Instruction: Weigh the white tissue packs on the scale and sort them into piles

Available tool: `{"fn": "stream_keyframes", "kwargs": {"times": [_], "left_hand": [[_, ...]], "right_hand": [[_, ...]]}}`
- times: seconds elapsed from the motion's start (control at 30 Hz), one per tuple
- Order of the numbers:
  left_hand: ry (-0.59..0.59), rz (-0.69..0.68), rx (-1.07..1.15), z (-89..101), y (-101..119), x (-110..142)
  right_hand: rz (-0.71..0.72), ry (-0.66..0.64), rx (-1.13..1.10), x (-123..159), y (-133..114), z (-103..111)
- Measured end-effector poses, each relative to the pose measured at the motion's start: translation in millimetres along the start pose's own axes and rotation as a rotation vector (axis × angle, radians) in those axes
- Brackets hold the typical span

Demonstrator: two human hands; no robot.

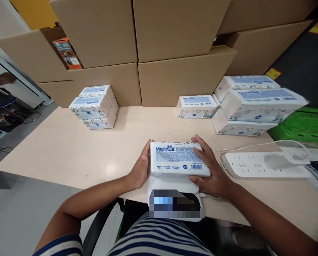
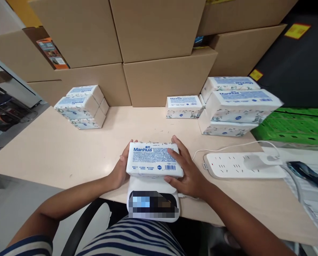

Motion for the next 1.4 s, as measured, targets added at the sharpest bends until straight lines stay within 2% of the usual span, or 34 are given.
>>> {"fn": "stream_keyframes", "kwargs": {"times": [0.1,0.17,0.3,0.47,0.57,0.7,0.93,1.4], "left_hand": [[-0.022,-0.034,-0.125,-2.4,5,-5],[0.020,-0.017,-0.162,3.3,3,-9],[0.098,0.028,-0.194,20.0,-6,-17],[0.195,-0.074,-0.384,42.7,14,-31],[0.269,-0.105,-0.457,55.9,27,-38],[0.323,-0.170,-0.485,64.7,38,-40],[0.366,-0.197,-0.505,67.1,41,-38],[0.260,-0.174,-0.519,56.1,31,-40]], "right_hand": [[-0.003,-0.010,0.012,0,0,0],[-0.025,-0.015,-0.002,1,2,0],[-0.157,-0.024,-0.119,7,18,-4],[-0.196,0.028,-0.113,12,31,-2],[-0.166,0.044,-0.103,10,29,0],[-0.121,0.089,-0.093,9,23,6],[-0.138,0.147,-0.056,10,23,12],[-0.123,0.214,-0.065,11,25,12]]}}
Point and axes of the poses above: each hand's wrist, its own x-axis away from the middle knuckle, its own z-axis out of the back of the hand, y = z × x, the point moved 10 cm from there along -x, towards the middle knuckle, and after that the axes turned 7 degrees about x, right-handed, at the moved point
